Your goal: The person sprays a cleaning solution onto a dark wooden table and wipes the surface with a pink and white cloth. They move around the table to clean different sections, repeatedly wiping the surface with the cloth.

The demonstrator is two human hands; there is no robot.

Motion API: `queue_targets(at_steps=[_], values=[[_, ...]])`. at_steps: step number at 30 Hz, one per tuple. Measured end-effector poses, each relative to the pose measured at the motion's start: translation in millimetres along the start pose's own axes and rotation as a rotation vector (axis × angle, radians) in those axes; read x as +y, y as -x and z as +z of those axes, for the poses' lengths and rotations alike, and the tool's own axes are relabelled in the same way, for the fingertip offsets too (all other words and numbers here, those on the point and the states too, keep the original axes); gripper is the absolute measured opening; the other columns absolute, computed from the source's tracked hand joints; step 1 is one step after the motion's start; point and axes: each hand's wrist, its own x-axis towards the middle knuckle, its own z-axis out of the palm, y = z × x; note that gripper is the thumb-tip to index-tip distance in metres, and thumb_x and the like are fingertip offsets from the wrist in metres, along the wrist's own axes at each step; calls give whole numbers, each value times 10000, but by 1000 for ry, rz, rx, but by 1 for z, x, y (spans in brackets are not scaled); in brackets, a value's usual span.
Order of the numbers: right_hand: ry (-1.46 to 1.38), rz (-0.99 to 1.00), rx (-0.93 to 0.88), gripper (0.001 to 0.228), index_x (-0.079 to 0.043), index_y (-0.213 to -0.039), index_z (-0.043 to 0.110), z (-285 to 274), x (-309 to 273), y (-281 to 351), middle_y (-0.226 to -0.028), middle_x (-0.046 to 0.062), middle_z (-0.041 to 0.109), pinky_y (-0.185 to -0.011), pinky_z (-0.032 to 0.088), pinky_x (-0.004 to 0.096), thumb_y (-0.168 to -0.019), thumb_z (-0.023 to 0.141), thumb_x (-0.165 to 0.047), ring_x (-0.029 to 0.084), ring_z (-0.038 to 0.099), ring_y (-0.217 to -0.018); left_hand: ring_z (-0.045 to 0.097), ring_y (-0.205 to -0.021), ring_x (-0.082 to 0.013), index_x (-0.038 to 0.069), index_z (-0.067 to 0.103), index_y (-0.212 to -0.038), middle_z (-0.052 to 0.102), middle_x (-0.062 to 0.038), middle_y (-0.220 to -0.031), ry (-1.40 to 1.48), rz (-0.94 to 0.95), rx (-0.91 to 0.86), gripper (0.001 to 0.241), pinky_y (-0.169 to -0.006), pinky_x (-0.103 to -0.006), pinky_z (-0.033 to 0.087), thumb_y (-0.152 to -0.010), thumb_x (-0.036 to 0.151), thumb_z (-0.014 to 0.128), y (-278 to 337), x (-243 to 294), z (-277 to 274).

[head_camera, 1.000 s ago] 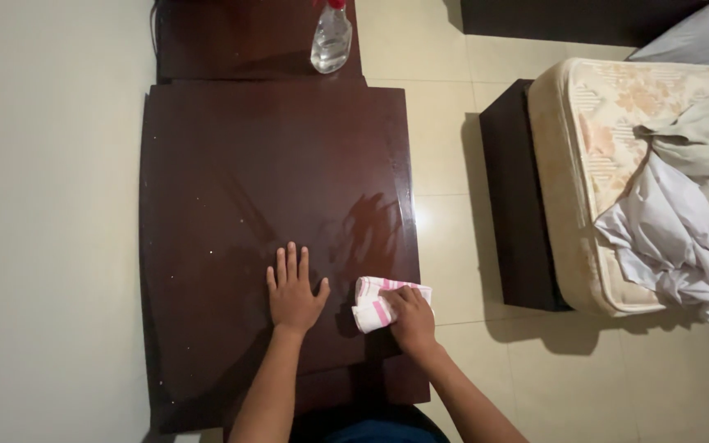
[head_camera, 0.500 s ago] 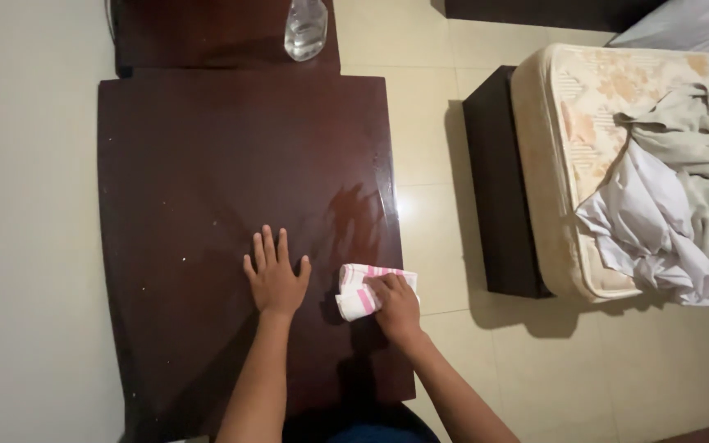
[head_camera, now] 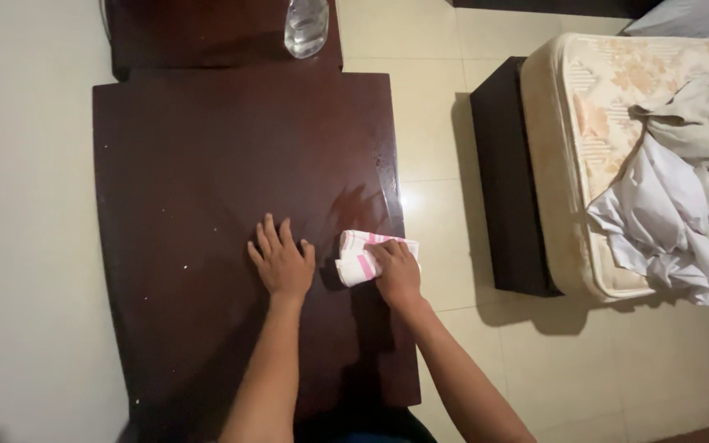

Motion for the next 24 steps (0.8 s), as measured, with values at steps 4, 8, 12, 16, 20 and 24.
queue_targets(at_steps=[4, 8, 12, 16, 20, 24], values=[[-15, 27, -5, 442, -130, -1113, 756, -4, -3, -8, -1057, 81, 674, -881, 524, 447, -708, 682, 29, 343, 611, -1053, 142, -1573, -310, 142, 351, -1590, 189, -154, -1697, 79, 106, 66, 710, -1211, -637, 139, -945, 391, 515, -7, -5, -13], [-37, 33, 5, 454, -139, -1118, 761, -3, -5, -14, -1071, 69, 682, -882, 528, 436, -718, 659, 51, 333, 617, -1062, 135, -1579, -299, 158, 352, -1585, 174, -129, -1709, 101, 59, 4, 698, -1218, -630, 136, -946, 394, 506, -4, -1, -19], [-9, 28, 24, 472, -132, -1110, 767, -4, -5, -32, -1064, 93, 677, -881, 522, 442, -696, 648, 62, 350, 610, -1046, 145, -1578, -303, 161, 363, -1580, 182, -133, -1710, 95, 60, 2, 690, -1212, -638, 146, -947, 401, 501, -6, -3, -18], [5, 53, -14, 441, -152, -1122, 779, 14, 10, -62, -1077, 75, 702, -900, 537, 426, -747, 679, 57, 319, 631, -1051, 162, -1571, -306, 164, 370, -1588, 188, -137, -1705, 72, 61, 9, 700, -1207, -639, 160, -943, 401, 508, -6, -4, -13], [93, 30, -40, 376, -172, -1134, 785, 30, 23, -98, -1133, 77, 726, -920, 558, 388, -801, 754, 0, 254, 652, -1065, 197, -1576, -316, 161, 394, -1575, 211, -138, -1709, 100, 57, 22, 695, -1208, -645, 183, -936, 405, 518, -4, -2, -17], [134, 0, -25, 370, -166, -1121, 795, 36, 25, -152, -1129, 85, 747, -902, 556, 380, -791, 767, -1, 255, 656, -1047, 218, -1558, -336, 156, 407, -1562, 232, -159, -1691, 87, 73, 0, 695, -1183, -659, 194, -925, 407, 521, -7, -5, -15]])
